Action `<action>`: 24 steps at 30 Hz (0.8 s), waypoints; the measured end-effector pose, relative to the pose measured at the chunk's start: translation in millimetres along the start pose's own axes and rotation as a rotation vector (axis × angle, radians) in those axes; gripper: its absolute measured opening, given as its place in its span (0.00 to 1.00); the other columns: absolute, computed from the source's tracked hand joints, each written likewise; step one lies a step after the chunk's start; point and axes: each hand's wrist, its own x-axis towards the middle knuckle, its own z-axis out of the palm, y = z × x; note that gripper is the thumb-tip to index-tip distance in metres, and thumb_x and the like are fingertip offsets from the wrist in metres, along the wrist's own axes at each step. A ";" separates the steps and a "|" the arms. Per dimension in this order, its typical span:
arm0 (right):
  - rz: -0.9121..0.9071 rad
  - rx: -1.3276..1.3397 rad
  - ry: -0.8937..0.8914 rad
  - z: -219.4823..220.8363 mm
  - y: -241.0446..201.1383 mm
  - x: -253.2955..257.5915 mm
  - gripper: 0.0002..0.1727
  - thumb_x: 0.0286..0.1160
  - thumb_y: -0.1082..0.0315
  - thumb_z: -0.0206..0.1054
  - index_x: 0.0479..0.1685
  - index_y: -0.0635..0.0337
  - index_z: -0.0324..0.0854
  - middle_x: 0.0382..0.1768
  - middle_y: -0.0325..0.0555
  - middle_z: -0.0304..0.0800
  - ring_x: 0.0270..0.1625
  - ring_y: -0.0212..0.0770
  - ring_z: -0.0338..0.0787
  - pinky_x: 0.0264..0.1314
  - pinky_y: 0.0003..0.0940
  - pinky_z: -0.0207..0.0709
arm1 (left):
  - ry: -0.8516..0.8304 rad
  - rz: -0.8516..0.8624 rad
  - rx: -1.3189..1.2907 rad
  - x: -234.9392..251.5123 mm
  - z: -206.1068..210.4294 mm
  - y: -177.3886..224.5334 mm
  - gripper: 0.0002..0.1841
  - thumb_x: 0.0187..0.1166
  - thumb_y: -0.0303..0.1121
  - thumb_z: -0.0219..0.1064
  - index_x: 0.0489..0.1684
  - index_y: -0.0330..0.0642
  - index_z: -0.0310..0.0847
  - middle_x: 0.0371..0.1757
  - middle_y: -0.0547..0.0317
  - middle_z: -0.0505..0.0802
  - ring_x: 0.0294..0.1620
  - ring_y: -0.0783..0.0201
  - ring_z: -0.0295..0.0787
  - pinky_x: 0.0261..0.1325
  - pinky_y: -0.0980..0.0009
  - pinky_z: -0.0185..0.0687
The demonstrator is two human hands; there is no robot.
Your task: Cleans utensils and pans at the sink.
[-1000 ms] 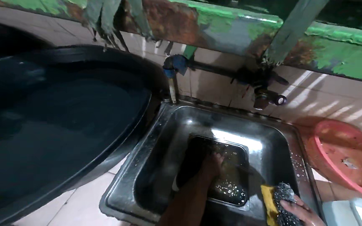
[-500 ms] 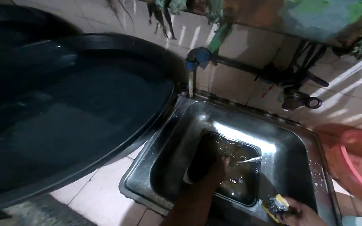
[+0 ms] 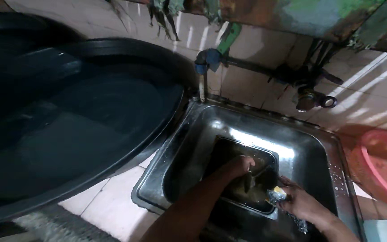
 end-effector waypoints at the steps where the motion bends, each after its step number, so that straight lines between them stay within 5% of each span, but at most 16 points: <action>1: 0.027 0.000 -0.023 -2.1 -2.7 0.3 0.26 0.74 0.53 0.75 0.67 0.57 0.86 0.76 0.57 0.80 0.81 0.53 0.76 0.86 0.54 0.64 | 0.002 -0.063 -0.001 3.1 -1.1 -5.7 0.18 0.89 0.24 0.52 0.72 0.33 0.79 0.60 0.36 0.90 0.62 0.45 0.87 0.72 0.51 0.78; 4: 0.096 0.138 -0.070 -7.6 -3.6 -10.6 0.25 0.75 0.56 0.75 0.69 0.56 0.83 0.59 0.56 0.91 0.64 0.51 0.90 0.72 0.56 0.78 | -0.004 -0.188 0.119 5.9 8.5 -22.4 0.19 0.91 0.36 0.54 0.64 0.30 0.83 0.65 0.35 0.88 0.71 0.41 0.84 0.77 0.44 0.73; 6: 0.099 0.227 -0.030 -8.1 0.2 -25.1 0.24 0.74 0.59 0.75 0.68 0.57 0.84 0.57 0.55 0.92 0.62 0.49 0.91 0.71 0.54 0.80 | 0.010 -0.113 0.185 12.4 30.0 -31.8 0.16 0.88 0.32 0.57 0.61 0.32 0.87 0.69 0.41 0.88 0.77 0.43 0.79 0.83 0.47 0.67; 9: 0.083 0.359 0.075 -1.8 9.4 -44.9 0.22 0.74 0.64 0.75 0.66 0.62 0.85 0.57 0.54 0.92 0.60 0.45 0.90 0.70 0.48 0.81 | -0.128 0.033 0.269 28.4 56.1 -23.3 0.18 0.82 0.22 0.59 0.64 0.41 0.89 0.90 0.57 0.71 0.95 0.46 0.49 0.93 0.44 0.45; 11: 0.088 0.509 0.145 8.2 17.2 -55.1 0.20 0.73 0.67 0.73 0.63 0.64 0.84 0.55 0.52 0.91 0.58 0.40 0.90 0.67 0.44 0.82 | -0.270 0.074 0.395 36.5 74.0 -14.5 0.16 0.84 0.23 0.59 0.65 0.39 0.87 0.92 0.58 0.68 0.96 0.46 0.43 0.92 0.37 0.40; 14: 0.118 0.830 0.237 23.9 30.4 -64.5 0.19 0.75 0.72 0.68 0.65 0.65 0.80 0.51 0.45 0.92 0.52 0.33 0.91 0.60 0.37 0.86 | -0.336 0.104 0.506 43.2 91.5 -11.9 0.18 0.86 0.22 0.55 0.69 0.36 0.83 0.90 0.58 0.71 0.97 0.50 0.43 0.92 0.34 0.23; 16: 0.120 0.994 0.293 30.3 38.9 -69.4 0.20 0.75 0.73 0.65 0.66 0.65 0.78 0.49 0.43 0.92 0.49 0.33 0.92 0.56 0.37 0.88 | -0.210 0.142 0.521 46.3 88.1 -17.3 0.23 0.83 0.17 0.54 0.75 0.38 0.80 0.88 0.57 0.73 0.96 0.51 0.45 0.91 0.33 0.15; 19: 0.099 1.121 0.325 31.4 49.0 -78.3 0.20 0.74 0.72 0.63 0.67 0.63 0.75 0.45 0.39 0.93 0.46 0.33 0.94 0.53 0.36 0.90 | -0.137 0.158 0.734 55.2 70.9 -21.0 0.19 0.83 0.18 0.54 0.69 0.33 0.81 0.78 0.47 0.83 0.93 0.42 0.53 0.92 0.33 0.22; 24: 0.074 1.151 0.380 26.4 39.9 -84.7 0.18 0.72 0.74 0.63 0.62 0.61 0.78 0.44 0.37 0.94 0.45 0.31 0.94 0.53 0.33 0.90 | -0.284 0.091 0.809 45.8 49.3 -16.0 0.17 0.87 0.23 0.53 0.68 0.23 0.78 0.75 0.37 0.83 0.88 0.36 0.61 0.93 0.35 0.20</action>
